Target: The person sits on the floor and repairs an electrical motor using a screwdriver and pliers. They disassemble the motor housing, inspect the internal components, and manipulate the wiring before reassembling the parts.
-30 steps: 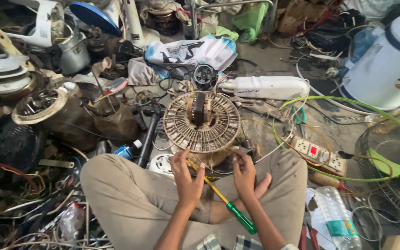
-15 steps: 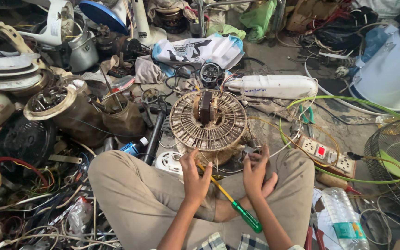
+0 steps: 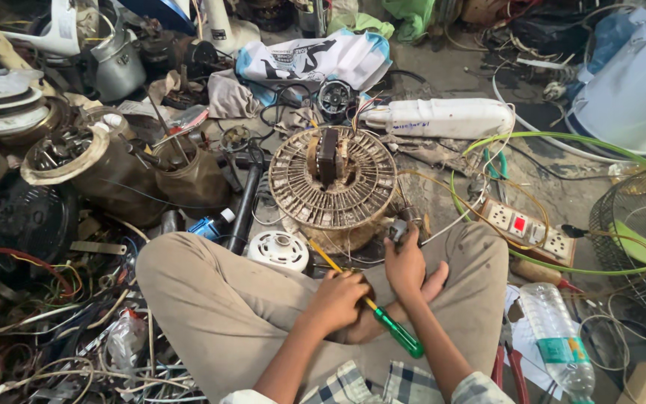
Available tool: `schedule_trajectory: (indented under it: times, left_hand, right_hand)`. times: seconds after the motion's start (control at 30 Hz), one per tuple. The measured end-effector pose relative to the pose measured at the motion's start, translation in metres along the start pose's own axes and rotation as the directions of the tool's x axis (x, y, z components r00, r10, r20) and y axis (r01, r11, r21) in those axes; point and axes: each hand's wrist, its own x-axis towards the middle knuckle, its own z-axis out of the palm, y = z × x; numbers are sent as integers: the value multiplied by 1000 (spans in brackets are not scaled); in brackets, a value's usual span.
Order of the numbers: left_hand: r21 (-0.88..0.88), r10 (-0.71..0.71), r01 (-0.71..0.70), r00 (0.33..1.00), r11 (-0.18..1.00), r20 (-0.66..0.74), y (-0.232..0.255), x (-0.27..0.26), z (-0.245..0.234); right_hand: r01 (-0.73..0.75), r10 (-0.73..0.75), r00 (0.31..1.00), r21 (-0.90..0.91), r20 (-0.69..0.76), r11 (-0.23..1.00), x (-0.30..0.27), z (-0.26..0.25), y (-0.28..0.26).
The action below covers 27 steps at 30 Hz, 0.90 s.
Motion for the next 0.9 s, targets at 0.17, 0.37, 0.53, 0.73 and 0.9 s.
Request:
schedule_trajectory:
  times: [0.17, 0.37, 0.53, 0.73, 0.9]
  left_hand:
    - [105, -2, 15, 992, 994, -123, 16, -4, -13]
    - [133, -8, 52, 950, 990, -312, 16, -4, -19]
    - [109, -40, 94, 908, 990, -417, 6, -7, -15]
    - [116, -174, 243, 891, 963, -418, -29, -7, -7]
    - [259, -347, 410, 902, 874, -258, -96, 1, -29]
  right_hand:
    - [29, 5, 994, 317, -107, 948, 26, 22, 35]
    - [-104, 198, 980, 806, -16, 583, 68, 8, 83]
    - [-277, 321, 941, 781, 104, 560, 110, -2, 87]
    - [-425, 385, 875, 844, 292, 326, 152, 27, 97]
    - [-495, 427, 833, 819, 353, 290, 159, 71, 116]
